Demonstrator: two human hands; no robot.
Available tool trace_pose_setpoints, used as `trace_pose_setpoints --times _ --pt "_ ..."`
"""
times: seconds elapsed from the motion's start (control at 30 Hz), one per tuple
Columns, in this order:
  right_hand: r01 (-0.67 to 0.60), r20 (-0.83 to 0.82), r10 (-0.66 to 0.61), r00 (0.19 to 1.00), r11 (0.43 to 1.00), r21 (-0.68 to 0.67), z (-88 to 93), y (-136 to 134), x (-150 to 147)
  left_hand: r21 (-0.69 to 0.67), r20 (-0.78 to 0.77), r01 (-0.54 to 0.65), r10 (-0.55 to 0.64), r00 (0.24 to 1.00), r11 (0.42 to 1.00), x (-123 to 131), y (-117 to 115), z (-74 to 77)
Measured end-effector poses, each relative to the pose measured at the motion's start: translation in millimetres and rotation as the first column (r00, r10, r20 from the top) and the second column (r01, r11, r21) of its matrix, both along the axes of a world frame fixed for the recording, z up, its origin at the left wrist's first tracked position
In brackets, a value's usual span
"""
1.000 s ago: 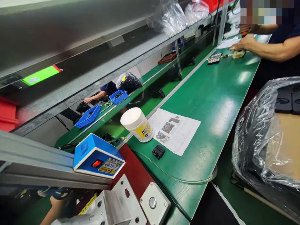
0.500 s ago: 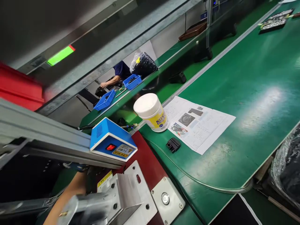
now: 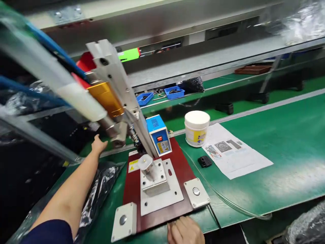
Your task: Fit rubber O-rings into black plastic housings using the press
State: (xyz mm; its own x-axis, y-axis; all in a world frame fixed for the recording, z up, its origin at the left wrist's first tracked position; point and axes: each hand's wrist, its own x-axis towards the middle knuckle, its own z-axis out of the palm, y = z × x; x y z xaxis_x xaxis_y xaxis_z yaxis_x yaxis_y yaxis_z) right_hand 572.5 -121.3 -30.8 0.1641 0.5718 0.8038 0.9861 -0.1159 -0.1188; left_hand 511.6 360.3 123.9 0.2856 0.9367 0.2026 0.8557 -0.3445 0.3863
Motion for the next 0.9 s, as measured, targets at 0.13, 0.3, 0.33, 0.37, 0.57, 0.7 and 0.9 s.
trace_pose_setpoints --times 0.13,0.3,0.33,0.37,0.57,0.7,0.9 --pt "-0.039 0.006 0.039 0.999 0.998 -0.050 11.7 0 -2 0.023 0.112 -0.025 0.023 0.993 0.999 -72 -13 23.0" --pt "-0.104 0.014 0.105 0.994 0.993 -0.064 16.4 -1 0 0.041 0.193 0.017 -0.025 0.981 0.999 -166 -87 10.2" --pt "-0.117 0.007 0.117 0.993 0.991 -0.063 15.8 -1 0 0.045 0.191 0.002 -0.011 0.982 0.999 -185 -105 0.2" --pt "-0.131 -0.001 0.131 0.991 0.989 -0.066 15.0 -2 1 0.047 0.178 -0.022 0.014 0.984 0.999 -205 -124 -11.9" --pt "-0.231 -0.051 0.226 0.973 0.966 -0.118 12.1 -3 6 -0.080 0.057 -0.123 0.128 0.990 0.989 -293 -221 -95.1" --pt "-0.262 -0.092 0.252 0.963 0.957 -0.123 17.2 -4 7 -0.090 0.110 -0.191 0.201 0.973 0.977 -319 -251 -119.6" --pt "-0.262 -0.095 0.250 0.963 0.955 -0.137 19.8 -14 2 -0.144 0.073 -0.565 0.578 0.813 0.812 -391 -270 -140.3"
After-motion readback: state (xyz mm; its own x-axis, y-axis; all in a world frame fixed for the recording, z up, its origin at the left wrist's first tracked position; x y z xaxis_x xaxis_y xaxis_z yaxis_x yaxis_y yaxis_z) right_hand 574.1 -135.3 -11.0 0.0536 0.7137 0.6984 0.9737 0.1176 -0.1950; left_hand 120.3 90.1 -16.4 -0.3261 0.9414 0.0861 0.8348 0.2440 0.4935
